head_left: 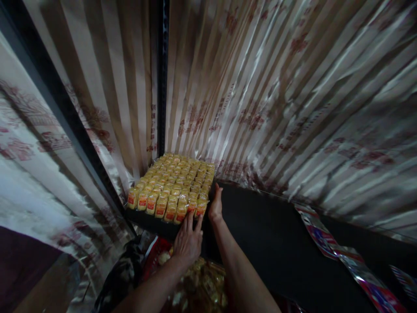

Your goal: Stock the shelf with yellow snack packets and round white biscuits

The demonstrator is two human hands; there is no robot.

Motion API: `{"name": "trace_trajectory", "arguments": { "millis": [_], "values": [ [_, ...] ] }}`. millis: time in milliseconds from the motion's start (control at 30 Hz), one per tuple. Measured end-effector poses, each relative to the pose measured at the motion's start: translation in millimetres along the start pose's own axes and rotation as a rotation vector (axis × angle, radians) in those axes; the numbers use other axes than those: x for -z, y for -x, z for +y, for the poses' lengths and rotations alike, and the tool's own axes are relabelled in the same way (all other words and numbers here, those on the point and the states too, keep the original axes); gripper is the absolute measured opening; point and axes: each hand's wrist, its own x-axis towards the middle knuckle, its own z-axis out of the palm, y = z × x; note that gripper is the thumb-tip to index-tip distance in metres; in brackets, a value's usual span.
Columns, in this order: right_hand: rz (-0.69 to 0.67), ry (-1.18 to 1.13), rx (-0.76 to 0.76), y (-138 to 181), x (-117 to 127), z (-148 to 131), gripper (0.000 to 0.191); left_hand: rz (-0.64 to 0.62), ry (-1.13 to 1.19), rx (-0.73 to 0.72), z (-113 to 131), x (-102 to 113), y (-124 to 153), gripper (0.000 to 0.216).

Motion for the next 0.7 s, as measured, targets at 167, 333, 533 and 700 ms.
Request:
{"name": "trace_trajectory", "arguments": {
  "millis": [167, 333, 533, 700],
  "values": [
    [0.03, -0.111, -0.08, -28.5, -18.7, -13.7, 0.059, 0.041, -0.024, -0.01, -2.1, -7.0, -0.1, 0.058],
    [-0.2, -0.176, -0.175, -32.6, -37.3, -20.3, 0.062, 0.078, -0.033, -0.011, -0.7, -8.6, 0.1, 0.058],
    [-0.146, -0.184, -0.128, -41.5, -28.6, -18.5, 0.056, 0.087, -0.032, 0.004, 0.5, -10.0, 0.5, 0.058],
    [-0.147, -0.225, -0.198, -64.5, -28.9, -14.1, 0.054, 0.117, -0.028, -0.01, -2.3, -16.5, 0.3, 0.061]
  ]
}}
